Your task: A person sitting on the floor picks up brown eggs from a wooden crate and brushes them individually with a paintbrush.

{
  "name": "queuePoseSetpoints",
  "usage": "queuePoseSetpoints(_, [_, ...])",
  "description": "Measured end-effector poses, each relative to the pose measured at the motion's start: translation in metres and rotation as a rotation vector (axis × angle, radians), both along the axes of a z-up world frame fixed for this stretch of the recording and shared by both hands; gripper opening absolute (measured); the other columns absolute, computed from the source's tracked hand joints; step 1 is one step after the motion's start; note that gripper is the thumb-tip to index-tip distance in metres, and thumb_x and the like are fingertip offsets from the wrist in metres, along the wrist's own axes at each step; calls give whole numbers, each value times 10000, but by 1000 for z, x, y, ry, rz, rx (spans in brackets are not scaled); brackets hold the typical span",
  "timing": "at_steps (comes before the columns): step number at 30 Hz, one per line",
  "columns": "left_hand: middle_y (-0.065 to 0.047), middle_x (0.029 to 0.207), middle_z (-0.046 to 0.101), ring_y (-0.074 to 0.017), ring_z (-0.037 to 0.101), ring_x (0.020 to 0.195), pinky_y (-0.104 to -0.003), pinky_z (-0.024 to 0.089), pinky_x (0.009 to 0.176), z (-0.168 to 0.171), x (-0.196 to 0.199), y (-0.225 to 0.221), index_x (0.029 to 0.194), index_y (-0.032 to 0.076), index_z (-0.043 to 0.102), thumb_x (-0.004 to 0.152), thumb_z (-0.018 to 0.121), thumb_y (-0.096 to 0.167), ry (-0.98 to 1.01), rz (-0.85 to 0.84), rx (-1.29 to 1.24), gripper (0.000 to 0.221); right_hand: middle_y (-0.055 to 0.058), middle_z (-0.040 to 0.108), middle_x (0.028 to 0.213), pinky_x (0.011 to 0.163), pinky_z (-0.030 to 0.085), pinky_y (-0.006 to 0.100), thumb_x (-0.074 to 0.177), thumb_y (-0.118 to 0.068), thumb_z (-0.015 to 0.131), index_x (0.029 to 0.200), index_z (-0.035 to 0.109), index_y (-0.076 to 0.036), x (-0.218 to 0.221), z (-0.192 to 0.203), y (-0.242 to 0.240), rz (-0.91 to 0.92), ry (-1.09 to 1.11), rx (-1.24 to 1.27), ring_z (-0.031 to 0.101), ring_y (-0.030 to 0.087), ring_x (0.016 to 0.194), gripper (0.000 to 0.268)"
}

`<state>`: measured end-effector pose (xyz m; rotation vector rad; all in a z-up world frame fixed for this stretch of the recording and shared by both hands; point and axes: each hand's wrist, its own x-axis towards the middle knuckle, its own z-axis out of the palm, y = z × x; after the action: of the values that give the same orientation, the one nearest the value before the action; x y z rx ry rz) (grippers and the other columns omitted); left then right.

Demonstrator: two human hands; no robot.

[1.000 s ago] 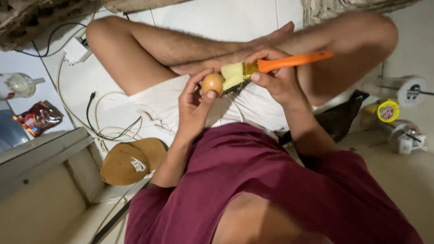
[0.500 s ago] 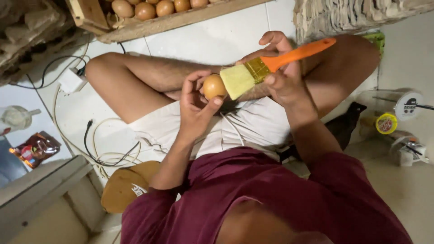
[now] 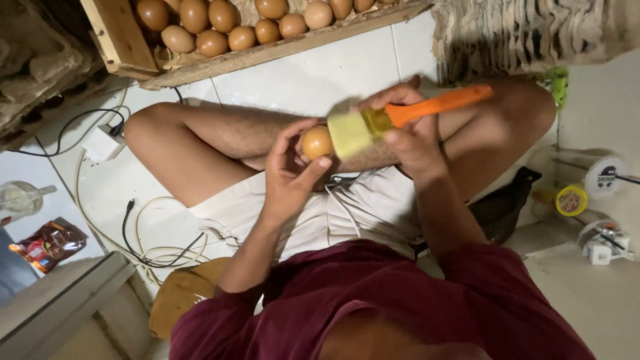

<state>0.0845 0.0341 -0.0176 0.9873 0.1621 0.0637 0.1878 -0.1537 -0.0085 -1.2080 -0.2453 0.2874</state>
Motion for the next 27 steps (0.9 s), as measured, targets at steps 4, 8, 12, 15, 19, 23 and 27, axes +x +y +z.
queuePoseSetpoints(4, [-145,1335,593,-217,708,1107,-319,620,951,-7,2,5,1493,-9,442,952,686,-28,12,-19,2,595,221,677,1166,913,525,311,834,-340,821,1113,588,21,3,-10,-6,-11,-83,-128,658,233,1082,513])
queuePoseSetpoints(8, [-166,1289,578,-220,682,1065,-313,615,858,-8,5,9,1443,-27,507,882,779,-1,0,1,110,624,254,684,1060,853,555,343,813,-325,831,1040,591,47,6,-8,-2,60,-116,-38,692,287,999,498])
queuePoseSetpoints(12, [-165,1287,591,-205,695,1055,-330,625,902,-19,3,10,1490,-18,430,920,726,-28,43,2,11,642,248,697,1027,842,555,338,815,-392,805,1030,593,35,0,-22,-1,78,-30,100,699,287,989,522])
queuePoseSetpoints(15, [-181,1297,611,-234,707,1086,-357,628,916,-7,7,14,1462,-48,458,910,737,-14,36,-6,3,619,255,682,1107,936,514,374,820,-262,821,1056,624,53,9,-12,-1,71,-152,-135,654,285,1060,440])
queuePoseSetpoints(19, [-158,1370,567,-217,637,1200,-343,591,987,-14,10,14,1423,-25,535,846,847,62,-18,9,118,662,283,649,1033,838,518,367,813,-255,804,1026,596,90,11,-26,-7,132,-177,-24,657,318,960,456])
queuePoseSetpoints(23, [-179,1344,582,-246,643,1185,-377,567,1004,-18,7,13,1445,-8,509,869,822,82,-33,-16,233,662,261,665,1111,869,511,351,859,-270,797,1046,620,62,13,-29,-8,141,-228,-47,663,286,1009,420])
queuePoseSetpoints(27, [-222,1368,572,-313,697,1125,-383,643,886,-24,4,14,1433,-41,454,905,739,-44,19,-32,48,600,274,674,1043,826,533,358,831,-308,788,1012,622,64,12,-25,-6,235,-167,109,687,295,939,446])
